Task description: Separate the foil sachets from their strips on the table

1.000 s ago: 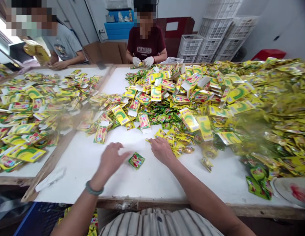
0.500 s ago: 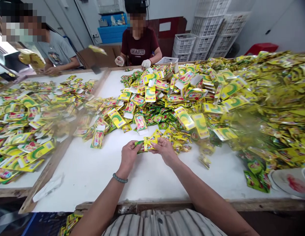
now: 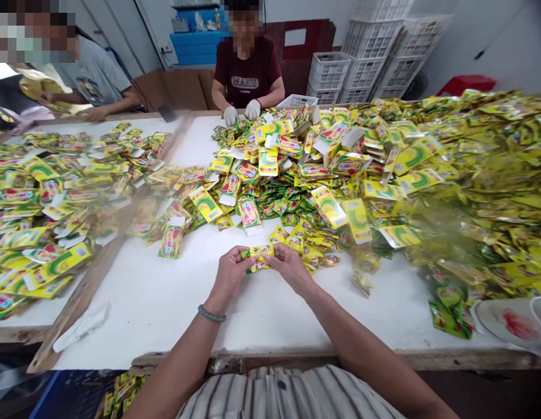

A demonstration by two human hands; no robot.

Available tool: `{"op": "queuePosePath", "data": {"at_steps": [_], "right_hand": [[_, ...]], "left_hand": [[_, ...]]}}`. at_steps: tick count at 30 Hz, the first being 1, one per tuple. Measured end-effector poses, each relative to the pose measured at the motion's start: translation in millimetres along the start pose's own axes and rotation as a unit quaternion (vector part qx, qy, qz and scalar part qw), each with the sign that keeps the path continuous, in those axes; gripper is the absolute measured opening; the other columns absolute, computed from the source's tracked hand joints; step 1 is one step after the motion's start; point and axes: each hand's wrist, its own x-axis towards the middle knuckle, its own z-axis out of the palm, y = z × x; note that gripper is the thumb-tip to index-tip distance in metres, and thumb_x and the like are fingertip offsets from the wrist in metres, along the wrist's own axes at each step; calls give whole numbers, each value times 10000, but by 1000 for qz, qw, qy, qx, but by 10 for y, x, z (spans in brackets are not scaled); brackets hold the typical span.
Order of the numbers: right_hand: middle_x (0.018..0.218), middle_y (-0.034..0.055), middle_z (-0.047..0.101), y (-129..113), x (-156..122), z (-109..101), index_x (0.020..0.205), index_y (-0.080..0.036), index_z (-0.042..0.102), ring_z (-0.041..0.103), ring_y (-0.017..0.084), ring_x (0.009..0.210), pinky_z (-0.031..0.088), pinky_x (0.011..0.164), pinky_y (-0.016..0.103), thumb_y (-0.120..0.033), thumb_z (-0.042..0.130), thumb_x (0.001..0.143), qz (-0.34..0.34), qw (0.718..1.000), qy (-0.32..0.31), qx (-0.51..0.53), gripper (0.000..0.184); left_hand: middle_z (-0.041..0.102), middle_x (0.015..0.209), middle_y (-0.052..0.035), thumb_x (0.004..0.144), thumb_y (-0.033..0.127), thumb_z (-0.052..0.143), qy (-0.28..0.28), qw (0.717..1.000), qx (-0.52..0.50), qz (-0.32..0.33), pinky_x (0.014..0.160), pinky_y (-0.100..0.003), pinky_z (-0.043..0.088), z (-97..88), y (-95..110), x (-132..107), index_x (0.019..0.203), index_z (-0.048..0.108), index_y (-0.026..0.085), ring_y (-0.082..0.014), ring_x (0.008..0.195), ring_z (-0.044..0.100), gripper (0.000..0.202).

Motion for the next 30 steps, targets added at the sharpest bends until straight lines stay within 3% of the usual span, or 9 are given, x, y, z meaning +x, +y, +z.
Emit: {"op": "queuePosePath", "data": {"at_steps": [3,6,8,12,16,19,25,30], "right_hand": [[783,-6,621,-77,-27,-62,968,-210,632,524,135,653,449,613,267,-408,705,702,-50,991,24,-120,340],[618,-31,538,-120,-33,-130,767,-213,644,458,126,574,415,568,262,-384,723,688,-63,975,39,-208,204],[536,-51,456,-123,-18,-149,665,-208,574,417,116,519,402,518,256,-435,739,664,-25,987,55,-152,281],[558,-60,455,-79,21,-75,638,-211,468,444,107,524,478,527,272,-525,795,552,37,994,86,57,462],[547,-69,442,-11,29,29,620,-207,460,425,96,514,460,520,258,-522,816,514,38,991,109,62,487],[559,-55,472,6,18,24,635,-196,505,441,99,526,425,521,241,-522,780,592,25,996,85,26,429],[820,15,654,-106,-26,-74,900,-183,632,617,168,756,524,632,283,-534,728,688,64,992,-86,62,421],[877,33,688,-154,-34,-118,1005,-179,628,646,185,784,536,628,292,-505,770,663,77,994,-59,49,494]], "left_hand": [[714,712,-14,488,348,883,-32,999,40,-8,594,-244,473,-41,-25,2,812,664,152,-134,600,627,438],[711,690,-16,514,401,870,-22,998,57,-8,575,-246,466,-57,-62,11,818,692,146,-132,579,613,435],[707,683,-13,513,427,866,3,999,36,-7,585,-242,471,-45,-73,22,815,697,146,-131,591,613,447],[707,721,-13,553,496,833,30,999,-16,-11,617,-242,487,19,-57,25,827,693,151,-136,645,628,462],[709,755,-15,564,412,854,-5,1000,-14,7,676,-257,503,50,-35,-1,875,676,151,-142,685,648,443],[692,694,-3,511,347,886,-18,1000,-8,4,661,-254,501,21,-21,-10,831,664,149,-135,638,639,437],[678,689,0,509,322,879,-48,998,48,2,608,-236,476,-16,27,24,780,677,152,-125,613,607,379],[666,700,-11,527,329,860,-102,987,120,-7,628,-257,481,19,126,120,811,688,137,-143,643,601,384]]}}
